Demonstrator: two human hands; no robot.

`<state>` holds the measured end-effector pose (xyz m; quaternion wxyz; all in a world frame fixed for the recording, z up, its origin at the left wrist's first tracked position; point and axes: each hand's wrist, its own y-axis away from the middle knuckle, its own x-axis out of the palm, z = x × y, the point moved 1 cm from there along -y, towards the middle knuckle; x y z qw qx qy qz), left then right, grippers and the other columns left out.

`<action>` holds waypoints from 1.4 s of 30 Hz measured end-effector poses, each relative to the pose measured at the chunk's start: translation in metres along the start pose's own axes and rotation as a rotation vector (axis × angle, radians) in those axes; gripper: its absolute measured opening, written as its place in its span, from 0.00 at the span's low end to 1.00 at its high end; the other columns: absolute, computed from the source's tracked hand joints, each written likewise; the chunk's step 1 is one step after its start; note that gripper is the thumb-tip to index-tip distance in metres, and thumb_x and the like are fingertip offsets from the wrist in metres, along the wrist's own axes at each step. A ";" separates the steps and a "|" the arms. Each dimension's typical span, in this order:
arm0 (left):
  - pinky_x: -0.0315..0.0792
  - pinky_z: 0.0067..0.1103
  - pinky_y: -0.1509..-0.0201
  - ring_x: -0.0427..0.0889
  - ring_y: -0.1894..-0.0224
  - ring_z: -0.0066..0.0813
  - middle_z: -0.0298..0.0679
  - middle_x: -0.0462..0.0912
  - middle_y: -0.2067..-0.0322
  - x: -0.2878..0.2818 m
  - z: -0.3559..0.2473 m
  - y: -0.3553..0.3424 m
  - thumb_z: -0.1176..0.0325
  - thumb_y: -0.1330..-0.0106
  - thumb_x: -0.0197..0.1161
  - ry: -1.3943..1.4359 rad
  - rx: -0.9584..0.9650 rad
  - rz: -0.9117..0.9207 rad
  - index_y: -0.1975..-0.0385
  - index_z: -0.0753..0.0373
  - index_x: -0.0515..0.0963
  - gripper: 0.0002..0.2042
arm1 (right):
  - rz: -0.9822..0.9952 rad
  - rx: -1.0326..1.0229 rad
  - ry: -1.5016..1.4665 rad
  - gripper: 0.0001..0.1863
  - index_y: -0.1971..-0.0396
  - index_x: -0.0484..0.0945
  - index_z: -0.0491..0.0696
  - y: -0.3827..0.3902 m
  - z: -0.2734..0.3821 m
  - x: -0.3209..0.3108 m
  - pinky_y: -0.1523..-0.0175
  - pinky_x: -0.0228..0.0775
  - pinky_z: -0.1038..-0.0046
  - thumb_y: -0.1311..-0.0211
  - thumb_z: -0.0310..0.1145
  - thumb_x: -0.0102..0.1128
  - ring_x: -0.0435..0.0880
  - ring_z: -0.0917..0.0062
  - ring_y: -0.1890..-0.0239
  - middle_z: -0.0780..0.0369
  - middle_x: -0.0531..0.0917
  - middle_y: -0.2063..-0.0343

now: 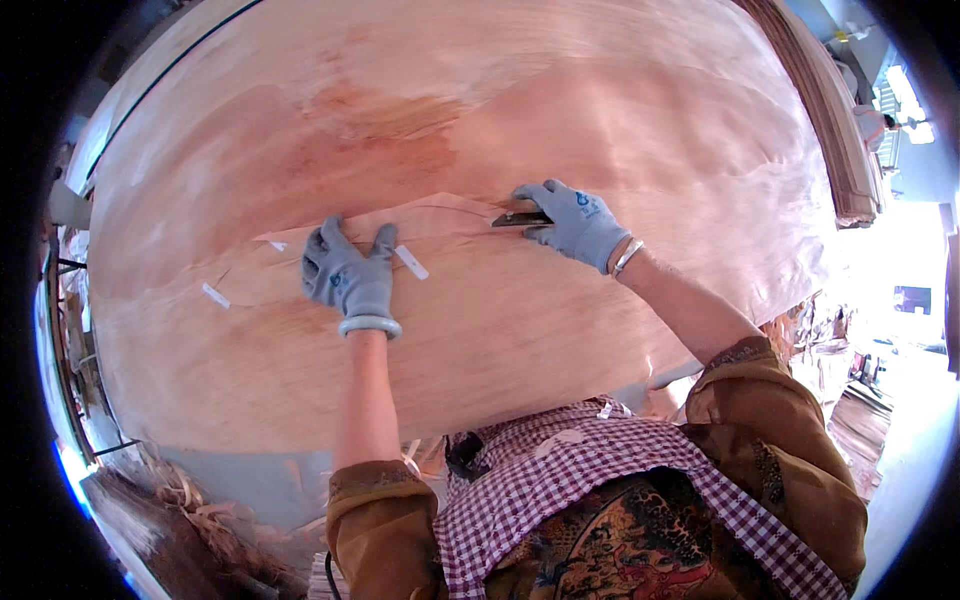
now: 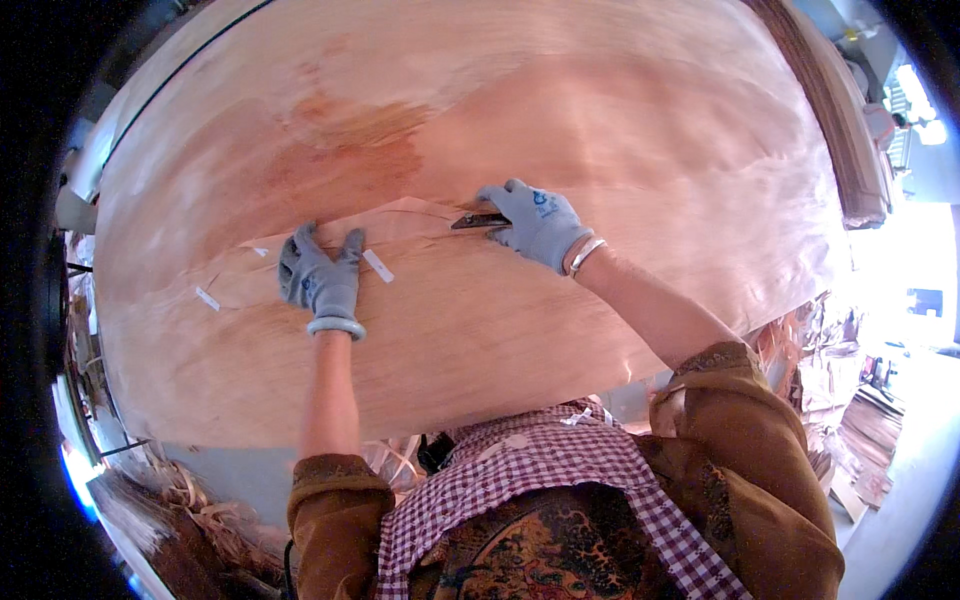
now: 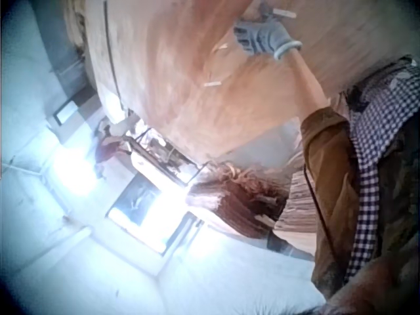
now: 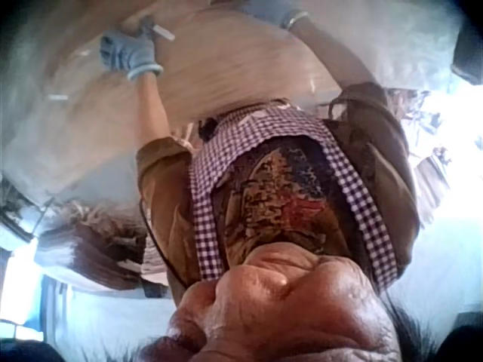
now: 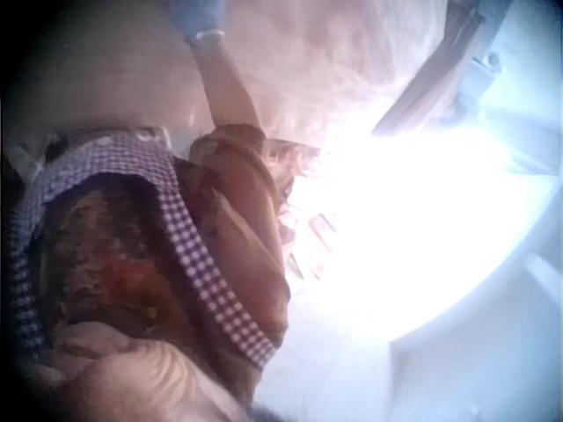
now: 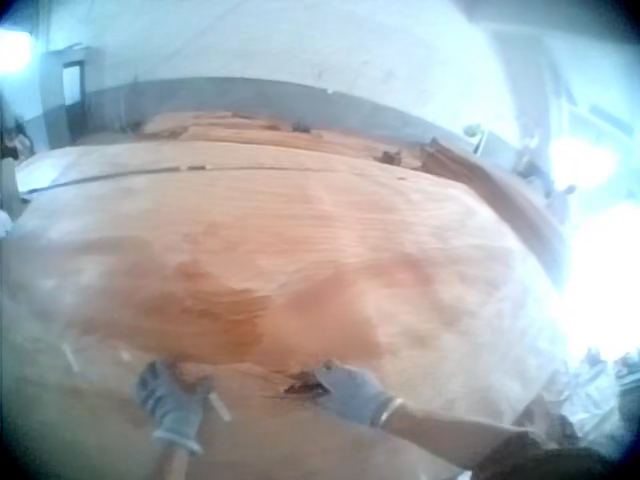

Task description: The person repairs thin wood veneer sheets by using a utility knife to cut out damaged sections and applying small pieces of tape to hold the veneer together.

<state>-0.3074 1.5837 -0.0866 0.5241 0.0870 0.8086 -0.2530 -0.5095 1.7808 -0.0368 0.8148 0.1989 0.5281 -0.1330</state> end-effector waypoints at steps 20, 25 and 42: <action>0.71 0.32 0.55 0.71 0.52 0.44 0.40 0.68 0.49 0.007 0.013 -0.016 0.59 0.55 0.73 0.194 0.145 0.048 0.59 0.49 0.74 0.22 | 0.159 -0.025 -0.875 0.11 0.65 0.76 0.43 -0.021 0.073 0.032 0.68 0.70 0.76 0.47 0.32 0.57 0.77 0.79 0.72 0.65 0.77 0.73; 0.69 0.38 0.55 0.71 0.53 0.45 0.41 0.67 0.48 -0.014 0.010 -0.022 0.56 0.52 0.71 0.144 0.186 0.150 0.62 0.54 0.72 0.20 | 0.117 0.258 -1.114 0.10 0.61 0.76 0.40 -0.042 0.094 0.046 0.60 0.74 0.78 0.42 0.24 0.51 0.79 0.83 0.68 0.63 0.80 0.66; 0.67 0.34 0.48 0.75 0.52 0.43 0.44 0.76 0.53 -0.178 0.146 -0.070 0.71 0.45 0.58 -0.057 0.795 0.803 0.53 0.61 0.75 0.17 | -0.031 0.342 -1.123 0.07 0.69 0.76 0.42 -0.048 0.105 0.056 0.65 0.72 0.77 0.47 0.23 0.50 0.78 0.82 0.72 0.65 0.79 0.74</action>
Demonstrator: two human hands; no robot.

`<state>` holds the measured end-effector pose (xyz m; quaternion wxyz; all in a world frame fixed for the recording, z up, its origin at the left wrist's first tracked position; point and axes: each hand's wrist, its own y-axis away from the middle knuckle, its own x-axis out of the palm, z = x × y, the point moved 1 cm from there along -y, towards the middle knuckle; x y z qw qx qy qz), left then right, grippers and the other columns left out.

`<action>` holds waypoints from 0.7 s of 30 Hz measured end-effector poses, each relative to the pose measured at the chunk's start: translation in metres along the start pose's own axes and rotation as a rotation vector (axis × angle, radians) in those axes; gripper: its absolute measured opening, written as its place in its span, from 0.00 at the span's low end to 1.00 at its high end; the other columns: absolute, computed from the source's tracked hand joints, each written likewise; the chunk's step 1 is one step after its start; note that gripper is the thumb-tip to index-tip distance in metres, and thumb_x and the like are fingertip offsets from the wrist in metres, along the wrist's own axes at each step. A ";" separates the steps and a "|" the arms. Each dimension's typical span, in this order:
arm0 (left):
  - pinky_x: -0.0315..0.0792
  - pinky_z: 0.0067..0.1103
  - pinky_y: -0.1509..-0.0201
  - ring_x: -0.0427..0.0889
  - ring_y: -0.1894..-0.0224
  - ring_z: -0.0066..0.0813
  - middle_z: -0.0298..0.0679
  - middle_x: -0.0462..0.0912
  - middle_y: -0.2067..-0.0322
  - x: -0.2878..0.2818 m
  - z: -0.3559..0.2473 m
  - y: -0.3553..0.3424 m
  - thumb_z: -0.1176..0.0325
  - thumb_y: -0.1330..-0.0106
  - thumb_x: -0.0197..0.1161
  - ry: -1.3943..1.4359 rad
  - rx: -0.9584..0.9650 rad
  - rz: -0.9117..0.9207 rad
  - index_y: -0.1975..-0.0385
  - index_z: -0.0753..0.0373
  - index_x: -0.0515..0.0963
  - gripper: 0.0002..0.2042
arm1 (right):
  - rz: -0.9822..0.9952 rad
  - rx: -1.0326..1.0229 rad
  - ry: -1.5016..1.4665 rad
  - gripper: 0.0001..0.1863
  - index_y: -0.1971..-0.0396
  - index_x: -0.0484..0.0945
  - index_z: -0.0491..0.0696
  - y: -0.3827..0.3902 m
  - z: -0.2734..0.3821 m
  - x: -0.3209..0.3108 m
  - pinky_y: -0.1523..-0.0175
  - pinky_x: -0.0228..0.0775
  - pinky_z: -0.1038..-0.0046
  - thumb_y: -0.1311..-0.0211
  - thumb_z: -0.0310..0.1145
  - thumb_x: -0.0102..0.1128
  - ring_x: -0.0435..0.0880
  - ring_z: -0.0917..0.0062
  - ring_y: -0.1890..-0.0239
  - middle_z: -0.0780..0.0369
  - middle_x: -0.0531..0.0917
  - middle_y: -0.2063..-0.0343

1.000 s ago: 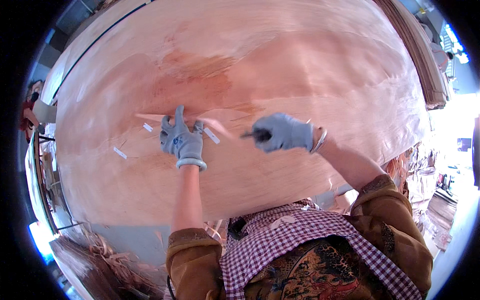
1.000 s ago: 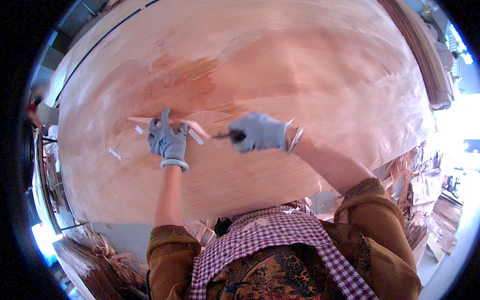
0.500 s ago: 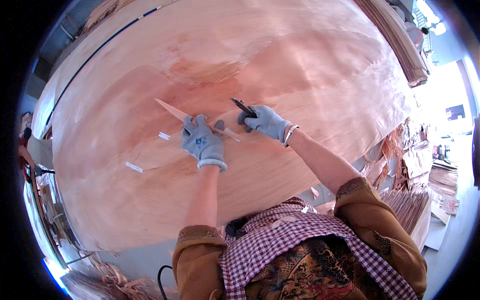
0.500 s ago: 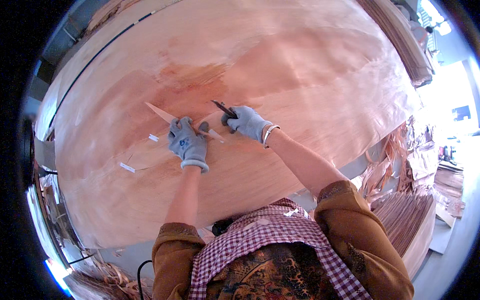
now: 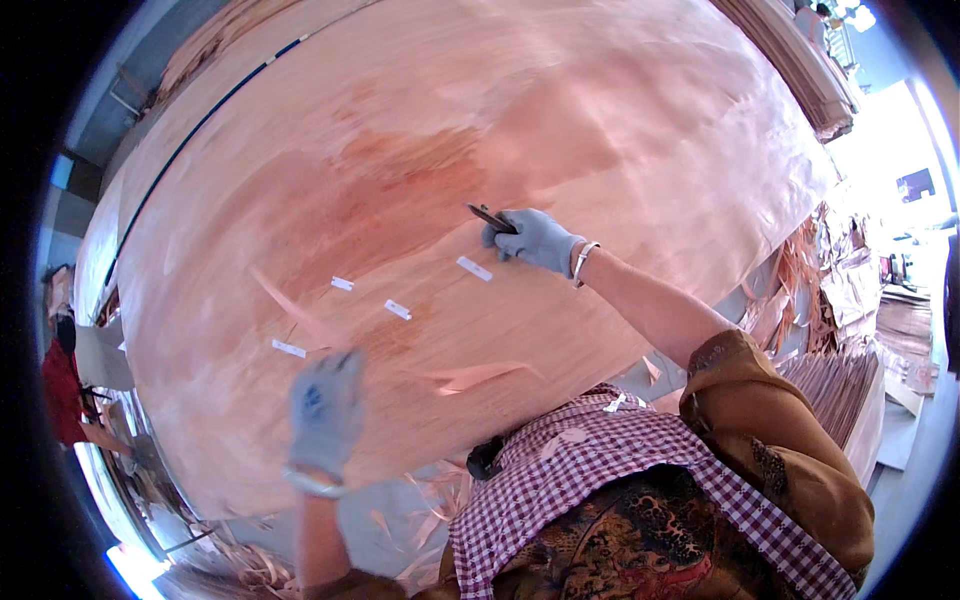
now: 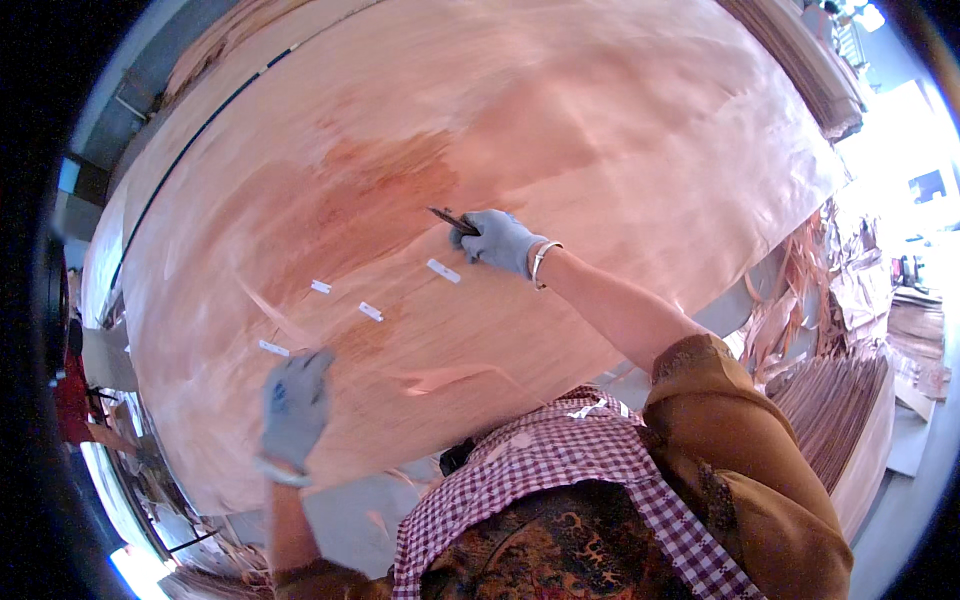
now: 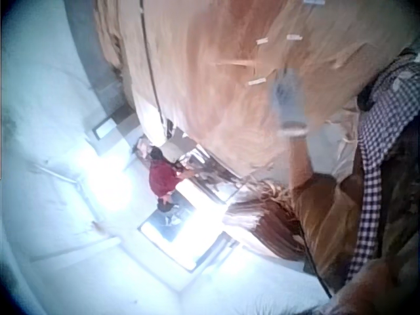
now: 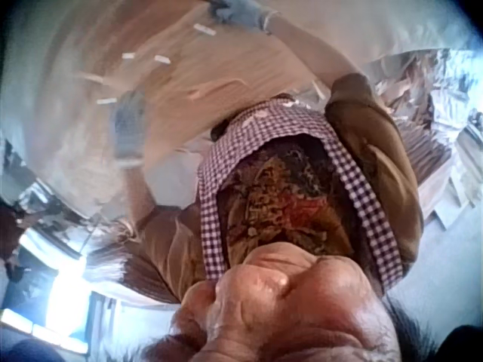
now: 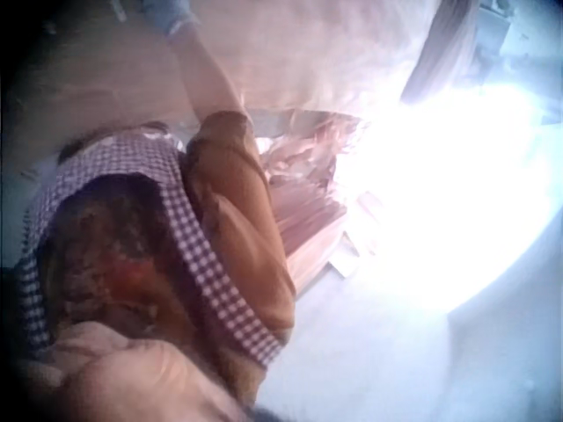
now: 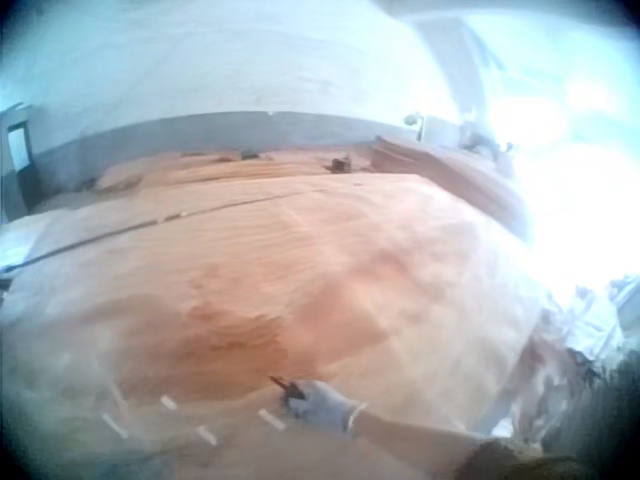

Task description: The person repairs thin wood veneer sheets by using a utility knife to cut out damaged sections and applying small pieces of tape to hold the veneer together.

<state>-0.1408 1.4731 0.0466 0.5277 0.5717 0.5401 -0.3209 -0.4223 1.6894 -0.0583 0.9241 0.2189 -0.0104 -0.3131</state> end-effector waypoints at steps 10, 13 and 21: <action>0.66 0.34 0.49 0.74 0.51 0.40 0.39 0.77 0.54 0.093 -0.082 -0.167 0.66 0.43 0.61 0.055 0.262 -0.340 0.58 0.60 0.77 0.13 | 0.027 -0.048 0.129 0.10 0.60 0.77 0.43 0.010 0.013 0.000 0.64 0.71 0.80 0.39 0.29 0.53 0.77 0.84 0.69 0.64 0.80 0.67; 0.66 0.34 0.49 0.74 0.52 0.39 0.37 0.78 0.55 0.102 -0.077 -0.167 0.65 0.43 0.61 0.069 0.305 -0.435 0.59 0.58 0.78 0.13 | 0.131 -0.029 0.032 0.10 0.62 0.78 0.44 0.059 0.014 -0.030 0.65 0.72 0.77 0.42 0.31 0.57 0.79 0.81 0.71 0.64 0.82 0.72; 0.66 0.33 0.49 0.74 0.53 0.38 0.37 0.78 0.57 0.100 -0.075 -0.167 0.64 0.43 0.61 0.047 0.299 -0.486 0.61 0.59 0.79 0.12 | 0.674 0.502 0.174 0.16 0.55 0.77 0.43 0.247 -0.053 -0.057 0.52 0.68 0.75 0.37 0.38 0.58 0.74 0.83 0.61 0.66 0.80 0.66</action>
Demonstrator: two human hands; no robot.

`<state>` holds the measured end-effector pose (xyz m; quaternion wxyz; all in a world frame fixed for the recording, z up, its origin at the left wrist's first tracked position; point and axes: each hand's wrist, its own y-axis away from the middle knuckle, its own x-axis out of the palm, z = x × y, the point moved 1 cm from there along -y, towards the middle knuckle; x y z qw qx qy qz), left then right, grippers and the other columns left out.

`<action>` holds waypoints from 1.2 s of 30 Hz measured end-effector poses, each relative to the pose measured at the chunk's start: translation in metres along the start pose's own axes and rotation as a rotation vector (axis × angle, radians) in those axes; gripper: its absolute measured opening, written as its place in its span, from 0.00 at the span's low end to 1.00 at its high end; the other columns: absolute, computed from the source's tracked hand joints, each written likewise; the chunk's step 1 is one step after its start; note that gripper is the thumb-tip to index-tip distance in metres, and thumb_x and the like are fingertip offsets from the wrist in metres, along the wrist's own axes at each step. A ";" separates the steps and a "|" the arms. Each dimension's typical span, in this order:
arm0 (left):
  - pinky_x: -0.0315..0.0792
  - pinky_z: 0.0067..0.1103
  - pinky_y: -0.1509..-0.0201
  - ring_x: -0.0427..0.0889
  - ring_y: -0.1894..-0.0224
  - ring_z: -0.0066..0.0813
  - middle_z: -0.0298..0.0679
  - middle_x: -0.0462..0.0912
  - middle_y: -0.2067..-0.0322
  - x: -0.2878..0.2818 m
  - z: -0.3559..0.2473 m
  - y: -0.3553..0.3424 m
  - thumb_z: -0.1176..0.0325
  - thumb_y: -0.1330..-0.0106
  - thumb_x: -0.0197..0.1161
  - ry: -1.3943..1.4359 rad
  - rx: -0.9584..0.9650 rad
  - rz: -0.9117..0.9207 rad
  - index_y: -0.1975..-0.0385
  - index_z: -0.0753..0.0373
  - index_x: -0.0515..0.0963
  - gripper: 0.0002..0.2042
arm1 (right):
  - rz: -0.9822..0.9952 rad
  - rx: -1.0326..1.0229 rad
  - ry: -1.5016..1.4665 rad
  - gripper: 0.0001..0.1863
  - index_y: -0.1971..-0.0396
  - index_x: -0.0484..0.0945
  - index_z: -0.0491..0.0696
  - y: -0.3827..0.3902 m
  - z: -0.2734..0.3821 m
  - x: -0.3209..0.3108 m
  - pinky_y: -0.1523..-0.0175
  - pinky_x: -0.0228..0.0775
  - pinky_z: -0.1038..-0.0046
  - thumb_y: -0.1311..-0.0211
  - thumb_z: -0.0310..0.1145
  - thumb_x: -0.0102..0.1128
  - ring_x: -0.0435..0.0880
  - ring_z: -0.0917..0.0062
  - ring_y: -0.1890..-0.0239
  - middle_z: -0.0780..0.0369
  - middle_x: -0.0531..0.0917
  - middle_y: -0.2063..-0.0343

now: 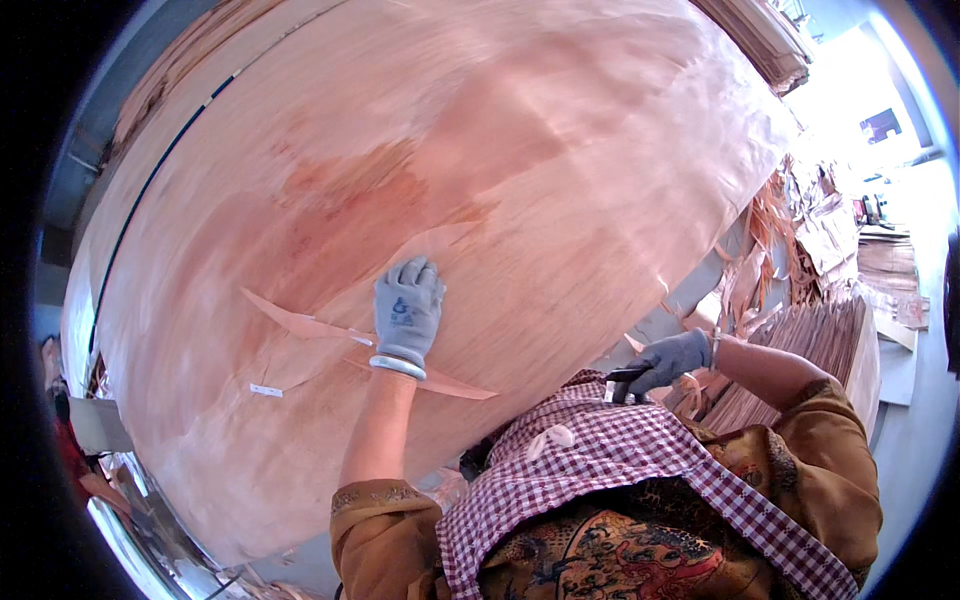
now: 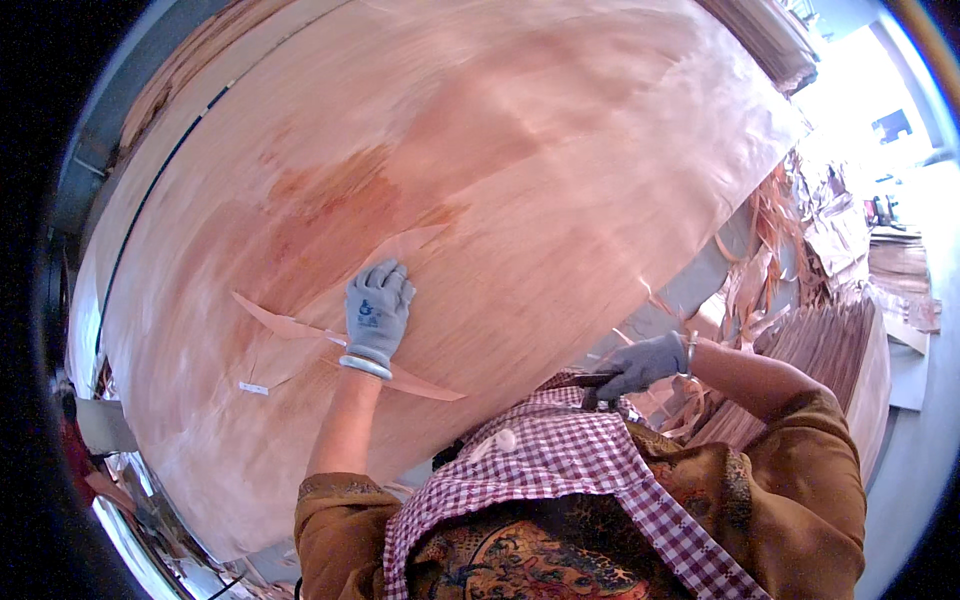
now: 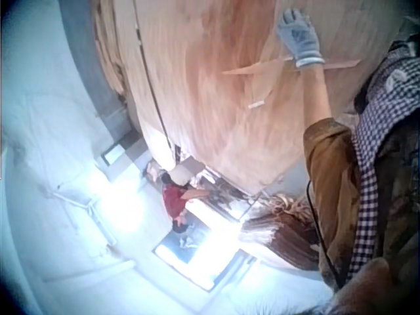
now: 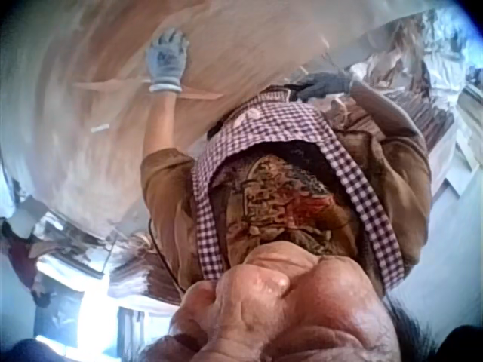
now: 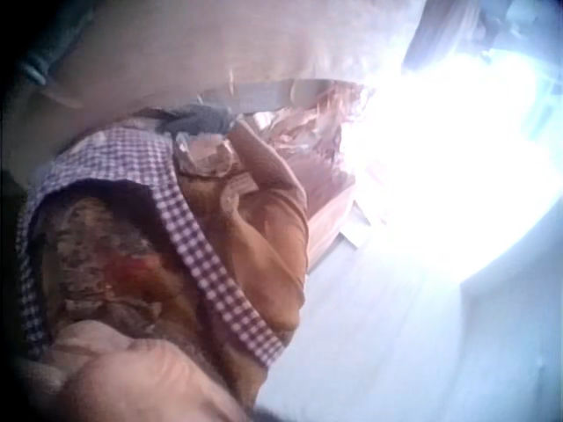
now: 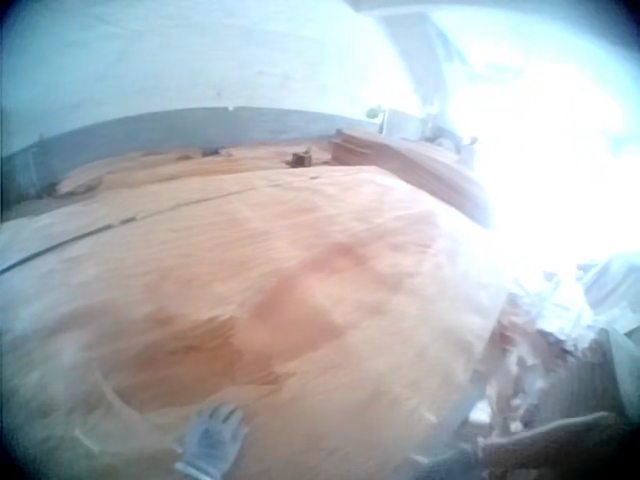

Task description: The person repairs thin wood veneer sheets by using a utility knife to cut out damaged sections and applying small pieces of tape to hold the veneer together.

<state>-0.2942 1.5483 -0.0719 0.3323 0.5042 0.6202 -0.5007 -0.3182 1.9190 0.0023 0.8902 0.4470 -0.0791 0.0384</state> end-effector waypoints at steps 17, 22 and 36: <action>0.67 0.35 0.49 0.74 0.53 0.42 0.41 0.77 0.56 0.007 0.018 0.001 0.64 0.41 0.59 -0.015 0.106 0.010 0.60 0.61 0.76 0.12 | -0.447 -0.005 -0.340 0.13 0.60 0.76 0.45 0.034 -0.035 -0.012 0.72 0.62 0.85 0.41 0.36 0.62 0.68 0.90 0.74 0.71 0.73 0.74; 0.68 0.35 0.49 0.75 0.54 0.43 0.44 0.78 0.57 0.004 0.021 0.000 0.66 0.40 0.59 -0.010 0.108 0.044 0.60 0.63 0.77 0.11 | -0.568 0.022 -0.488 0.18 0.73 0.81 0.45 0.039 -0.051 0.002 0.75 0.61 0.83 0.41 0.46 0.59 0.71 0.87 0.80 0.68 0.78 0.80; 0.68 0.33 0.52 0.76 0.58 0.42 0.44 0.79 0.59 -0.011 0.023 -0.010 0.66 0.40 0.58 -0.005 0.216 0.155 0.61 0.65 0.75 0.11 | -0.708 -0.579 0.040 0.18 0.51 0.74 0.44 -0.096 -0.101 0.084 0.43 0.64 0.70 0.40 0.33 0.58 0.71 0.71 0.48 0.59 0.73 0.49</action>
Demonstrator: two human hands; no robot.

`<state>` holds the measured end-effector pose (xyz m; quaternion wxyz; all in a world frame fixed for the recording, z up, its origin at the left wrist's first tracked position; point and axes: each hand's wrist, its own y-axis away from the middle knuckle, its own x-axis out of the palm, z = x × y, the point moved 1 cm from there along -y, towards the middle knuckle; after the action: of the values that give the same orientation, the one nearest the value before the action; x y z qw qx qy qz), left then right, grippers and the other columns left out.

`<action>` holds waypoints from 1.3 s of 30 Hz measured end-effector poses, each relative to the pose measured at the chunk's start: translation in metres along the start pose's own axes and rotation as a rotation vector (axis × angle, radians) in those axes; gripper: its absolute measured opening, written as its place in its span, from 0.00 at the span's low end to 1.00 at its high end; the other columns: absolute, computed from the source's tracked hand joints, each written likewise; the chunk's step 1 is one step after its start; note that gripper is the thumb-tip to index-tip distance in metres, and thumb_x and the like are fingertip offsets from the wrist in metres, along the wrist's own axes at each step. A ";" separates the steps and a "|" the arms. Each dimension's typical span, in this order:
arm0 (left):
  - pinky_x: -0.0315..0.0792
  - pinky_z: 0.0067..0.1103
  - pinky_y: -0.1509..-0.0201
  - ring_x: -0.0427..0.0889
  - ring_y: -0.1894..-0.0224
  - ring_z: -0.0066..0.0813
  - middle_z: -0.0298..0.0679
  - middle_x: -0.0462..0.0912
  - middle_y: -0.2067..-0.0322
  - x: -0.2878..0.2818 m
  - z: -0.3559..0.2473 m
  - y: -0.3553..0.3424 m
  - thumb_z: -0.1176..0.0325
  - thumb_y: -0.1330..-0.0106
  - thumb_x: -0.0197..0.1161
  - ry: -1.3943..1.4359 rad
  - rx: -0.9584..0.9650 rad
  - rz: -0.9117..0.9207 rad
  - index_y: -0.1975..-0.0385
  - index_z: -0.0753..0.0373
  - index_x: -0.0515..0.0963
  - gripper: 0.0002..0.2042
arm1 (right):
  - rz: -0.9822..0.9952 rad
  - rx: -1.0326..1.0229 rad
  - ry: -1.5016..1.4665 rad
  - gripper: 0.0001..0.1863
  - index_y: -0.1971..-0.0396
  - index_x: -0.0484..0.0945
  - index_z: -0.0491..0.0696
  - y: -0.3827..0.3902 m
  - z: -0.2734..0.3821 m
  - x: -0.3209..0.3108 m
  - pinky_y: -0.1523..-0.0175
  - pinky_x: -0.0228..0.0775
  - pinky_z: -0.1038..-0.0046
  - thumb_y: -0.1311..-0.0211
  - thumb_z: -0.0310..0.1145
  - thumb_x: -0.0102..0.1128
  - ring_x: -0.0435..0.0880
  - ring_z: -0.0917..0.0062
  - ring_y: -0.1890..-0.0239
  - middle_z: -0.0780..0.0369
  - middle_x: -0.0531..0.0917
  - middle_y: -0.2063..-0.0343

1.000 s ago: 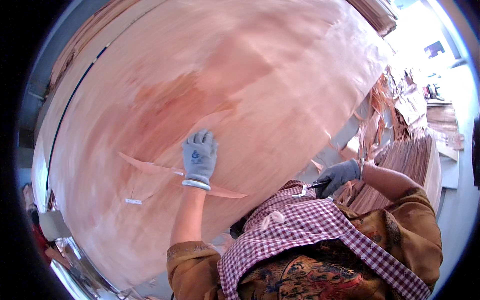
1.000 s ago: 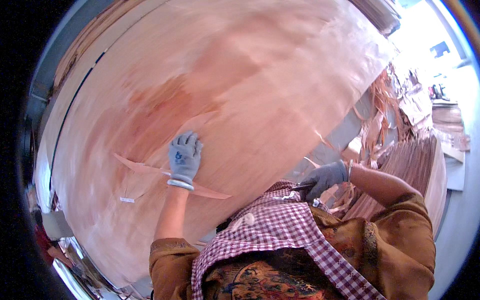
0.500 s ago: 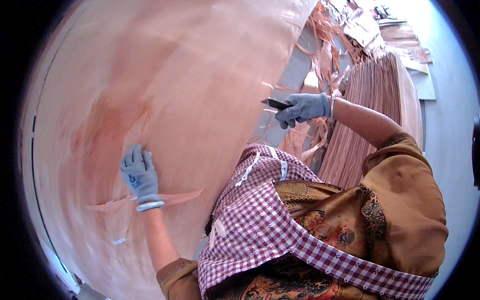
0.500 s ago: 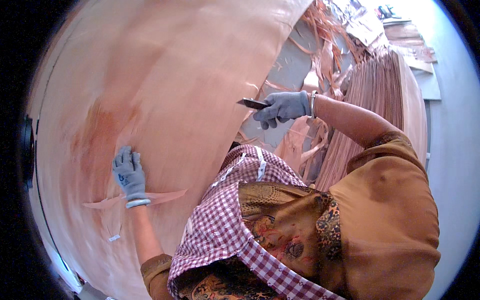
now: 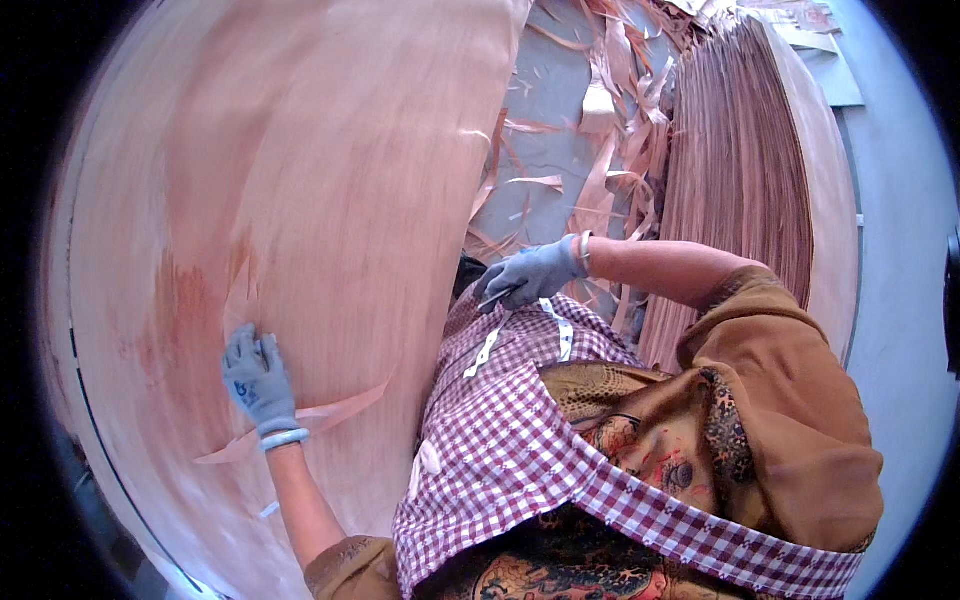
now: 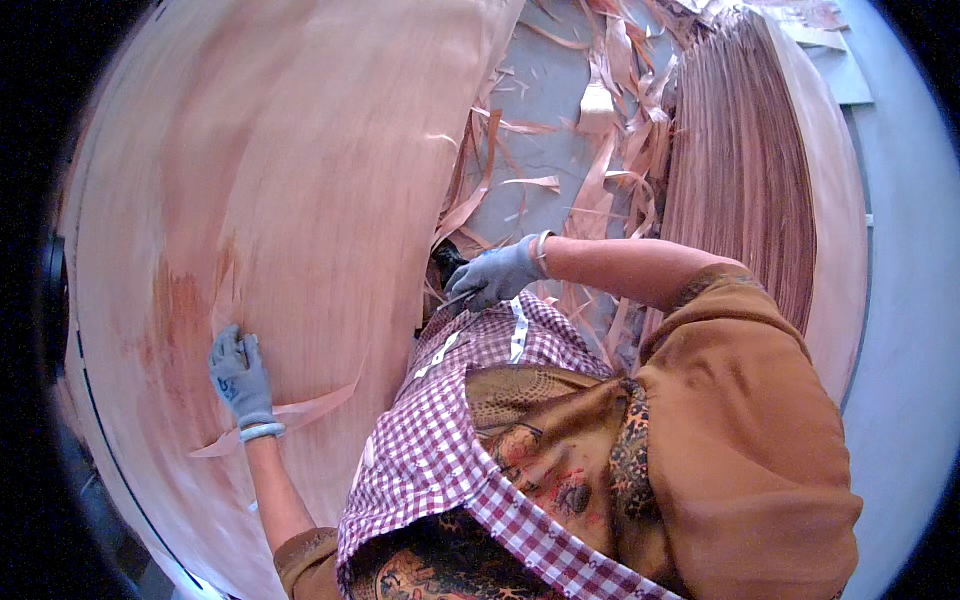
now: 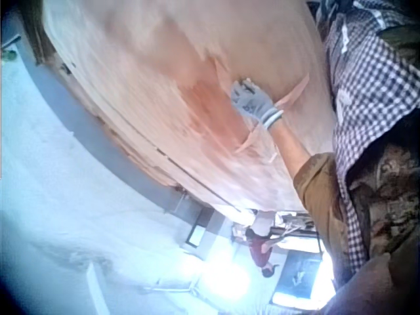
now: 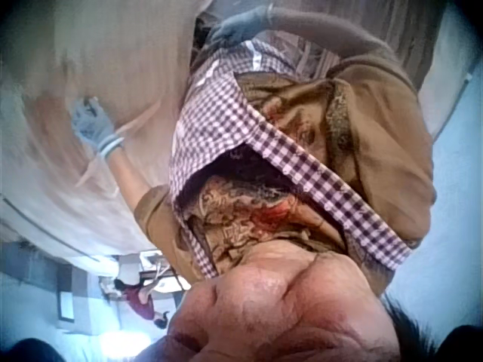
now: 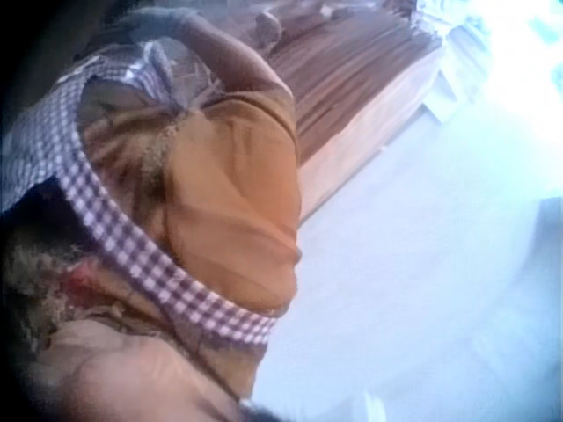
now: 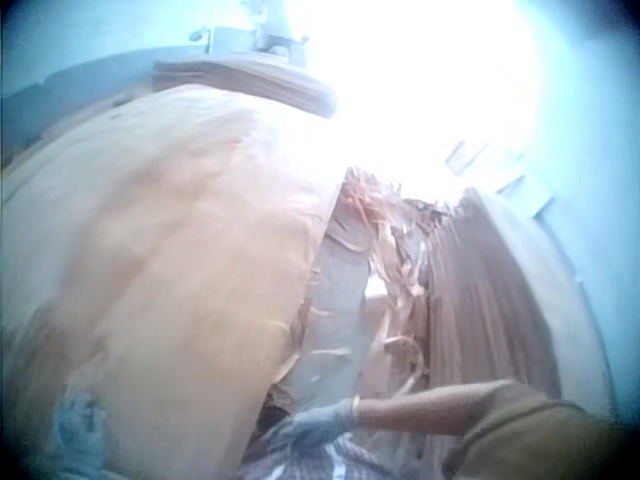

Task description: The person repairs thin wood veneer sheets by using a utility knife to cut out damaged sections and applying small pieces of tape to hold the veneer together.

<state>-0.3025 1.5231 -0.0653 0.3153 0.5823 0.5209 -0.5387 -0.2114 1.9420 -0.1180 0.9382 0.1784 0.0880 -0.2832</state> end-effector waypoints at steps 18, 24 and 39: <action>0.68 0.34 0.49 0.75 0.56 0.44 0.45 0.78 0.59 0.002 -0.001 0.013 0.66 0.40 0.57 -0.033 -0.018 0.004 0.61 0.64 0.75 0.11 | 0.289 0.483 -0.220 0.14 0.63 0.82 0.47 0.026 0.040 -0.068 0.66 0.68 0.77 0.44 0.41 0.63 0.72 0.84 0.73 0.70 0.78 0.77; 0.68 0.35 0.50 0.75 0.56 0.43 0.45 0.78 0.59 0.001 0.001 0.017 0.63 0.41 0.56 -0.094 -0.014 -0.021 0.58 0.63 0.76 0.14 | 0.350 0.268 0.257 0.10 0.67 0.79 0.44 0.000 0.119 -0.124 0.64 0.70 0.72 0.44 0.34 0.63 0.74 0.82 0.72 0.62 0.82 0.75; 0.67 0.34 0.52 0.73 0.55 0.37 0.35 0.76 0.57 0.005 0.001 0.024 0.62 0.40 0.56 -0.100 -0.176 -0.107 0.54 0.56 0.77 0.15 | 0.109 0.010 0.206 0.16 0.64 0.78 0.43 -0.229 0.243 -0.106 0.63 0.70 0.76 0.41 0.40 0.62 0.77 0.78 0.71 0.63 0.80 0.74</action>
<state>-0.2810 1.5173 -0.0747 0.3618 0.4962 0.5799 -0.5353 -0.4115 1.7241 0.0687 0.9373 0.2158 0.1726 -0.2122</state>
